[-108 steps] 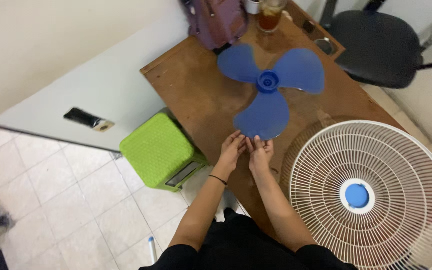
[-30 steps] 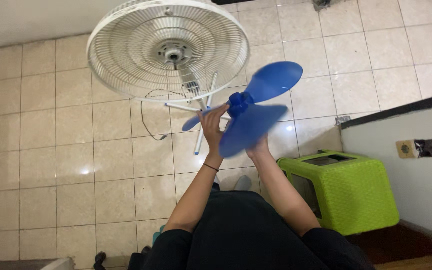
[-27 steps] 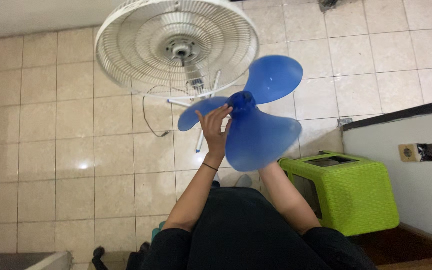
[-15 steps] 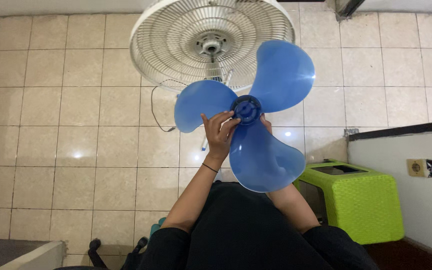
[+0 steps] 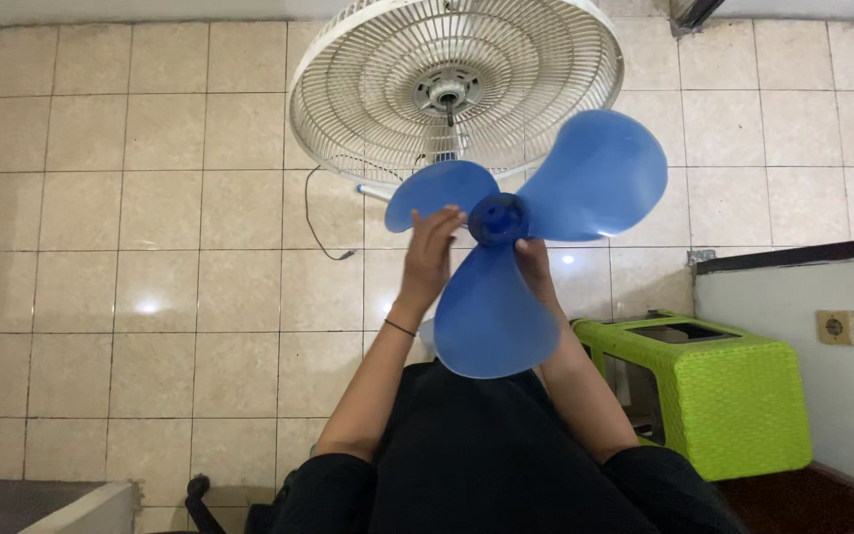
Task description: The person assembles a standing fan by attaching the front grille, securing the central hub nut, and installing the blue fan blades onto the motor shaft. The person handles the fan grille, hub nut, and blades by hand.
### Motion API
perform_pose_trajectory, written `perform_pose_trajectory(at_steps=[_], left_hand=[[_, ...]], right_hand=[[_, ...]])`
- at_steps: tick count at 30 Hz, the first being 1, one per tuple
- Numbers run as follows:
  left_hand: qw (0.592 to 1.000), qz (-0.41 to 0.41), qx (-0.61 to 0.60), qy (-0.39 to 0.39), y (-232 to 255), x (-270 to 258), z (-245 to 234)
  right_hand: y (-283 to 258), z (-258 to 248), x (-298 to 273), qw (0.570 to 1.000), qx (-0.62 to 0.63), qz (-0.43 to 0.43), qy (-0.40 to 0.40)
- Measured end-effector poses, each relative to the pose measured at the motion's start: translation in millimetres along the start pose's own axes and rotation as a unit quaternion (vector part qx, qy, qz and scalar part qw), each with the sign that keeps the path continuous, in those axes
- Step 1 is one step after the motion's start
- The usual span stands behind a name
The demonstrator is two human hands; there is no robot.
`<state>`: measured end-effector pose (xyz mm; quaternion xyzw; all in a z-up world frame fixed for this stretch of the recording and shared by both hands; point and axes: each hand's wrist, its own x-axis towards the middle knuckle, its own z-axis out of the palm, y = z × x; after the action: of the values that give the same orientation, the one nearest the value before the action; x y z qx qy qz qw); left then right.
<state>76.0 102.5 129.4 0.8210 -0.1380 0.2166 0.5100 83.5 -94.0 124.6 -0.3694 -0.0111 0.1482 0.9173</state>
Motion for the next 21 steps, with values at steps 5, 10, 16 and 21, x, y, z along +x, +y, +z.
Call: perform_pose_trajectory(at_steps=[5,10,16,21], left_hand=[[0.997,-0.072,-0.019,-0.018,-14.2,16.2,-27.5],[0.962,-0.232,-0.095,-0.105,-29.8,42.8,-23.8],[0.917,-0.295,-0.101,-0.249,-73.5,85.1,-17.1],[0.903,-0.337,-0.202,-0.171,-138.5,92.6,20.8]], right_hand=[[5.0,1.6,2.4,0.994,-0.041,-0.062,0.082],[23.5,-28.1,11.6,0.988,-0.109,-0.043,0.098],[40.5,-50.3,30.2,0.955,-0.265,-0.021,0.132],[49.1,-24.8,49.0,0.907,-0.385,-0.055,0.165]])
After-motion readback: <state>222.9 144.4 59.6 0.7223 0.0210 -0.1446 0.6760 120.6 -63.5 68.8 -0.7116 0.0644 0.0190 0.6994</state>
